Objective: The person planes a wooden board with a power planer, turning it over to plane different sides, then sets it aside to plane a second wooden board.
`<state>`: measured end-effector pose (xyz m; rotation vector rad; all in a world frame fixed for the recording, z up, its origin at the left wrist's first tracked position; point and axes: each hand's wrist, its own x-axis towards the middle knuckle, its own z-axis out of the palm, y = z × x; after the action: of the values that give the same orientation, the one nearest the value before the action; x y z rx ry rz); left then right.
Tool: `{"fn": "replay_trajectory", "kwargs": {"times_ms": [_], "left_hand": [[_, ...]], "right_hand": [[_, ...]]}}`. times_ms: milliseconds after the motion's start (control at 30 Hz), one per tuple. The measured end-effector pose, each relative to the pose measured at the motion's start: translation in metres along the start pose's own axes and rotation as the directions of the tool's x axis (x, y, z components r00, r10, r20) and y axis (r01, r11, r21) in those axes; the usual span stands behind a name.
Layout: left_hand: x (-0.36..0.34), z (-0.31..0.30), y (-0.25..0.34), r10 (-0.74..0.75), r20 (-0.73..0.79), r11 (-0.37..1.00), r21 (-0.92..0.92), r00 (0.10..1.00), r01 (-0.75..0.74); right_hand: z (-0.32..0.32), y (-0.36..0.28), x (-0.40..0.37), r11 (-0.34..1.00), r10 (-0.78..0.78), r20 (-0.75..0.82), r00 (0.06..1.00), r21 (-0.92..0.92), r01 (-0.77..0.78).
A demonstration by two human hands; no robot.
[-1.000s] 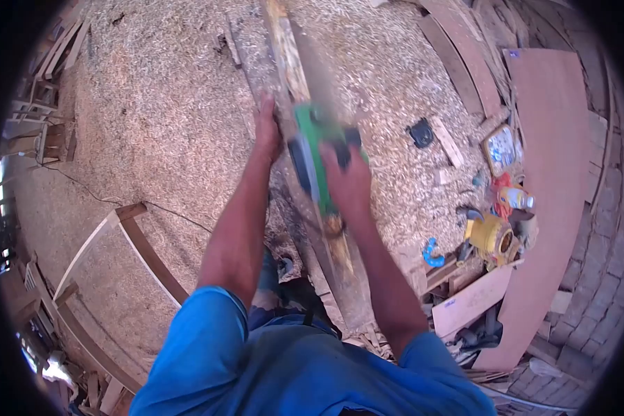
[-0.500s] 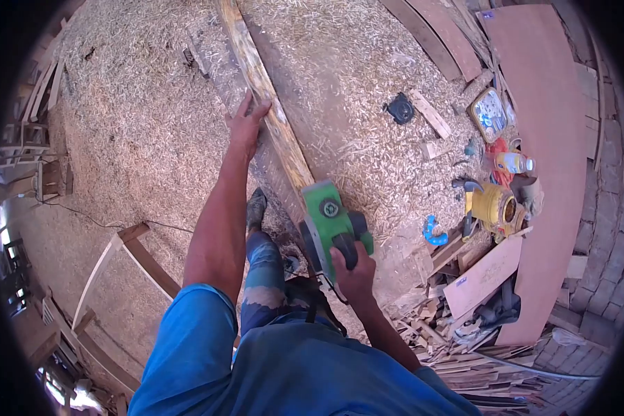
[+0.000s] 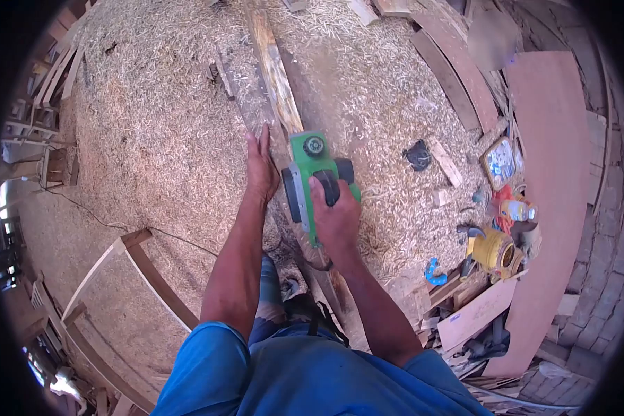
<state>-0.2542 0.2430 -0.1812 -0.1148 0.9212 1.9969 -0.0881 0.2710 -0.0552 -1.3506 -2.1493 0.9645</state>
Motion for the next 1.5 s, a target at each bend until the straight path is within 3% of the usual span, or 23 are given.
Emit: {"fn": "replay_trajectory", "kwargs": {"times_ms": [100,200,300,433,467,600,700,733,800,900,967,1033,1100,1200,1233,1267,1333,1367,1400,1500], "left_hand": [[0.001,0.002,-0.001,0.025,-0.067,1.0,0.02,0.997,-0.023],[-0.002,0.002,0.004,-0.055,0.027,0.988,-0.142,0.998,0.058],[0.0,0.002,0.002,0.047,0.017,0.998,-0.04,0.999,-0.046],[0.003,0.003,0.003,0.026,0.025,0.997,-0.067,0.999,-0.024],[-0.001,0.008,0.006,-0.014,-0.047,0.999,-0.039,0.999,0.012],[0.011,-0.008,-0.008,0.01,-0.013,1.0,-0.003,1.0,-0.01],[0.012,-0.012,-0.01,-0.018,-0.052,0.998,0.057,0.998,0.021],[0.015,-0.016,-0.012,-0.01,-0.016,1.0,-0.02,1.0,0.009],[0.012,-0.014,-0.013,-0.009,-0.061,0.999,0.036,0.998,0.012],[0.009,-0.013,-0.007,0.001,-0.028,0.997,0.082,1.0,0.002],[0.001,-0.001,-0.001,-0.019,-0.026,0.994,0.104,0.999,0.021],[0.019,-0.029,-0.023,-0.005,-0.033,0.998,0.057,0.999,0.006],[0.019,-0.025,-0.019,-0.034,-0.074,0.996,0.08,0.997,0.04],[0.012,-0.014,-0.008,-0.092,-0.033,0.994,-0.057,0.995,0.09],[0.011,-0.014,-0.007,-0.115,-0.001,0.986,-0.123,0.993,0.114],[0.011,-0.014,-0.007,-0.094,0.004,0.992,-0.08,0.996,0.094],[0.014,-0.016,-0.011,-0.065,0.022,0.998,0.019,0.998,0.064],[0.02,-0.023,-0.014,-0.074,0.013,0.997,0.007,0.997,0.074],[0.028,-0.031,-0.02,-0.078,0.004,0.997,-0.006,0.997,0.078],[0.02,-0.018,-0.016,-0.093,-0.023,0.995,-0.038,0.995,0.092]], "right_hand": [[0.014,-0.022,0.033,1.0,0.003,0.038,0.999,-0.012,-0.003],[0.036,-0.032,0.069,0.999,-0.037,0.028,0.999,-0.008,0.037],[0.055,-0.056,0.105,0.999,-0.032,0.034,0.999,-0.027,0.033],[0.079,-0.087,0.158,0.995,-0.091,0.034,0.995,-0.046,0.092],[0.082,-0.097,0.169,0.995,-0.091,0.046,0.995,-0.035,0.093],[0.102,-0.132,0.218,0.998,-0.018,0.099,0.995,-0.05,0.023],[0.142,-0.134,0.269,0.993,-0.119,0.0,0.993,0.011,0.119],[0.147,-0.145,0.281,0.994,-0.107,-0.001,0.994,-0.003,0.107],[0.15,-0.163,0.297,0.996,-0.076,-0.003,0.997,-0.036,0.076],[0.147,-0.19,0.307,0.999,-0.054,0.083,0.995,0.006,0.054],[0.139,-0.19,0.292,0.998,-0.056,0.09,0.994,0.013,0.055],[0.129,-0.178,0.277,0.996,-0.084,0.055,0.995,0.037,0.082],[0.108,-0.137,0.24,0.998,-0.056,0.146,0.988,-0.015,0.059],[0.049,-0.055,0.126,0.991,-0.016,0.185,0.983,-0.131,0.041],[0.031,-0.014,0.076,0.996,-0.03,0.127,0.991,-0.075,0.04],[-0.004,-0.015,0.022,0.999,0.028,0.134,0.991,-0.03,-0.024],[-0.048,0.041,-0.073,0.992,0.039,0.088,0.995,-0.12,-0.029],[-0.071,0.052,-0.115,0.997,0.067,0.084,0.994,-0.045,-0.064],[-0.09,0.06,-0.147,0.995,0.089,0.082,0.993,0.031,-0.091],[-0.117,0.082,-0.195,0.975,0.22,0.152,0.964,-0.015,-0.22]]}}
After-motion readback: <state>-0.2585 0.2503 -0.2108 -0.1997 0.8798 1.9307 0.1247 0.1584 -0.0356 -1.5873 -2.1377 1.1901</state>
